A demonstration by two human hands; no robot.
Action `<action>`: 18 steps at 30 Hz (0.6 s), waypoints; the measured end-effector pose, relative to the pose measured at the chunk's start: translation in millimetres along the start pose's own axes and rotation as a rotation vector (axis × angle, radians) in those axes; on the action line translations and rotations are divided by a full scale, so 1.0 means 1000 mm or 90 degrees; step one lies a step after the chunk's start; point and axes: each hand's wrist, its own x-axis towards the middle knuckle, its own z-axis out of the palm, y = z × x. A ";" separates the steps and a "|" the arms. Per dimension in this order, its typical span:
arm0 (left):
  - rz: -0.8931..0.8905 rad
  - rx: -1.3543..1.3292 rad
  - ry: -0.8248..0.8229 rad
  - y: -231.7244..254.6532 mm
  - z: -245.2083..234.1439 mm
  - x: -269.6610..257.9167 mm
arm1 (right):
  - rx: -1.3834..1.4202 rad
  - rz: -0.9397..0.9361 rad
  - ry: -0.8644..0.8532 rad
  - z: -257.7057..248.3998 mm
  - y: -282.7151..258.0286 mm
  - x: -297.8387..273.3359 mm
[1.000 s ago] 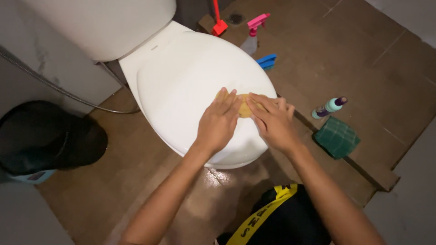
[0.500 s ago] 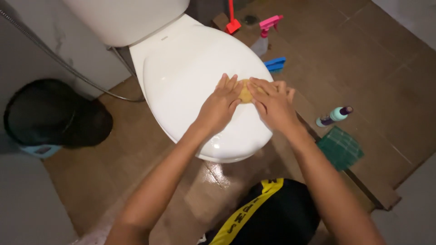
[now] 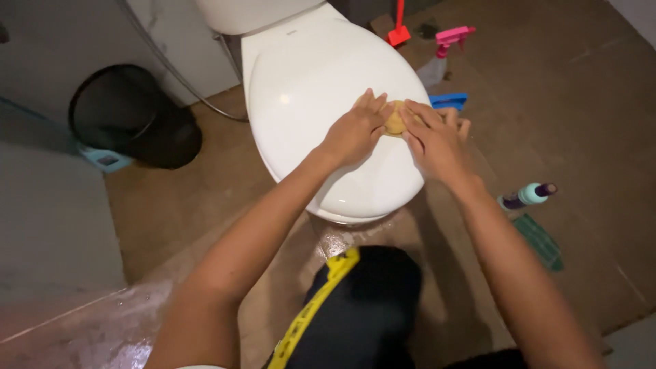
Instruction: Cleaning the exterior lid and surface of a toilet using a sponge and cleaning agents.
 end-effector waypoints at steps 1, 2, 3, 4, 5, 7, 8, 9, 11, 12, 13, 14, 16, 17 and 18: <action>-0.004 0.006 0.003 0.000 0.002 0.001 | 0.004 -0.006 0.002 0.000 0.001 0.000; -0.001 0.029 0.003 0.001 0.003 0.001 | 0.007 -0.007 -0.002 -0.001 0.001 -0.001; 0.005 0.050 0.004 0.000 0.005 0.004 | 0.006 -0.007 -0.006 -0.002 0.003 0.000; 0.003 0.054 0.009 -0.001 0.007 0.007 | 0.007 -0.013 -0.003 -0.001 0.005 0.003; 0.001 0.067 0.003 0.000 0.009 0.006 | 0.010 -0.015 0.001 0.000 0.004 0.002; -0.007 0.081 -0.001 0.000 0.014 0.002 | 0.014 -0.022 0.003 0.005 0.002 -0.001; -0.009 0.094 0.020 0.000 0.017 0.001 | 0.017 -0.018 0.014 0.009 0.001 -0.002; -0.011 0.105 0.042 0.002 0.020 0.002 | 0.017 -0.014 0.023 0.010 0.002 -0.004; -0.028 0.106 0.059 0.007 0.021 -0.001 | 0.022 -0.007 0.028 0.013 -0.001 -0.005; -0.040 0.110 0.071 0.009 0.021 -0.003 | 0.028 0.006 0.037 0.015 -0.003 -0.006; -0.044 0.108 0.073 0.010 0.023 -0.005 | 0.028 0.003 0.032 0.020 -0.004 -0.007; -0.054 0.103 0.094 0.012 0.024 -0.006 | 0.032 0.014 0.045 0.025 -0.003 -0.009; -0.066 0.098 0.117 0.018 0.026 -0.007 | 0.034 0.023 0.056 0.028 -0.003 -0.012; -0.089 0.094 0.121 0.019 0.025 -0.008 | 0.033 0.024 0.064 0.028 -0.004 -0.011; -0.111 0.090 0.126 0.022 0.024 -0.010 | 0.032 0.025 0.071 0.028 -0.005 -0.011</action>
